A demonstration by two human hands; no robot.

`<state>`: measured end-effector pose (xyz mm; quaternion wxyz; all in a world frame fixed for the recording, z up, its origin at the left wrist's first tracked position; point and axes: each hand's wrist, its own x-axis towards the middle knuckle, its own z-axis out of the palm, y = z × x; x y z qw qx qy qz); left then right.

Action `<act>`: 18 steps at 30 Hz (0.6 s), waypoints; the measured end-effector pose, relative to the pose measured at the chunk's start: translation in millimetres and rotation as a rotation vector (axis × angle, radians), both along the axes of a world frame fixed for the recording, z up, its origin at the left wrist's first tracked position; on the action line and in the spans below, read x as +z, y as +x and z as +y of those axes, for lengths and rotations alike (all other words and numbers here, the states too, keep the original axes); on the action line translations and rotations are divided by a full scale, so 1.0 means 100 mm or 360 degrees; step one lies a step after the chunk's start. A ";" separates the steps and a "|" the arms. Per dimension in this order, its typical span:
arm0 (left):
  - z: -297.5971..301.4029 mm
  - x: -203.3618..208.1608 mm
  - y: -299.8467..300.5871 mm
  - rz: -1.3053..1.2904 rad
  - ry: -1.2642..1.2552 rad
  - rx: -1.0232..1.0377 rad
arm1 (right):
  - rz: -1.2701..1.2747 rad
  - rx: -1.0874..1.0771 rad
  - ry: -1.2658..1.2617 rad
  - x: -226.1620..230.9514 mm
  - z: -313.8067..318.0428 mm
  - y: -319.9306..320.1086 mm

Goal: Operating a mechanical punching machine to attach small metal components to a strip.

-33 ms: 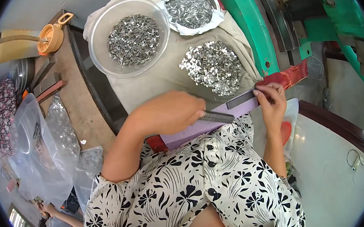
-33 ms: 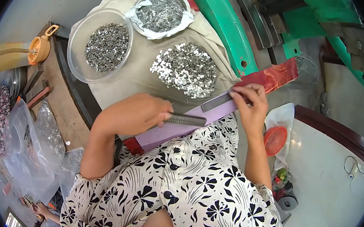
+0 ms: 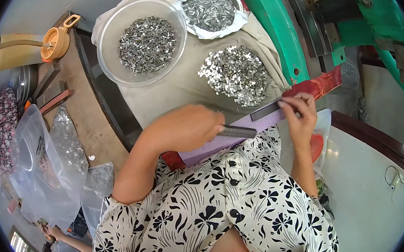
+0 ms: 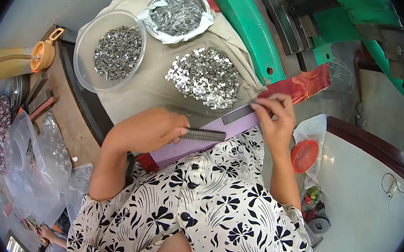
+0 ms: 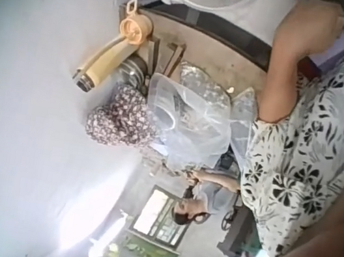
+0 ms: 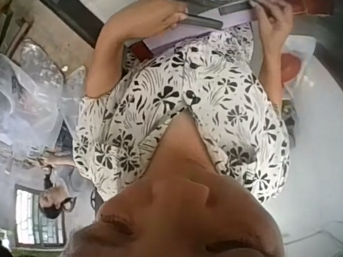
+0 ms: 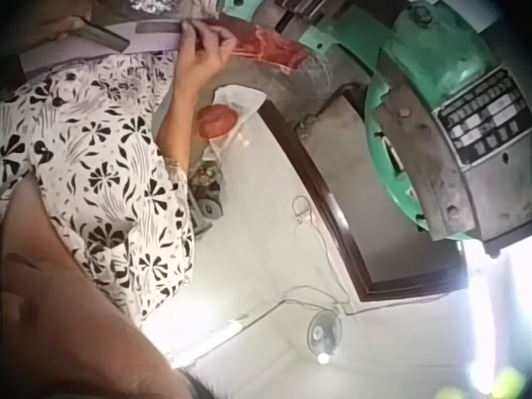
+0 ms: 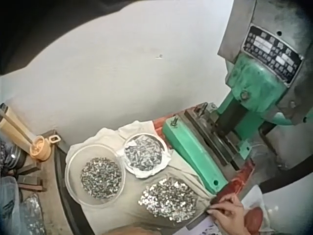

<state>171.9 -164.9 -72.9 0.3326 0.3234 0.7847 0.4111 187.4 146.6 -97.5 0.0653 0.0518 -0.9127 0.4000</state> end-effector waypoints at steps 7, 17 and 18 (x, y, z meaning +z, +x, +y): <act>-0.02 -0.14 0.34 -0.0230 -0.0156 0.0240 | 0.0108 0.0664 0.0260 0.14 -0.48 -0.02; -0.03 -0.03 0.60 -0.0066 -0.0452 0.0742 | -0.0008 0.0806 0.0366 0.13 -0.69 -0.16; -0.04 -0.01 0.61 -0.0069 -0.0446 0.0756 | -0.0015 0.0816 0.0360 0.13 -0.68 -0.16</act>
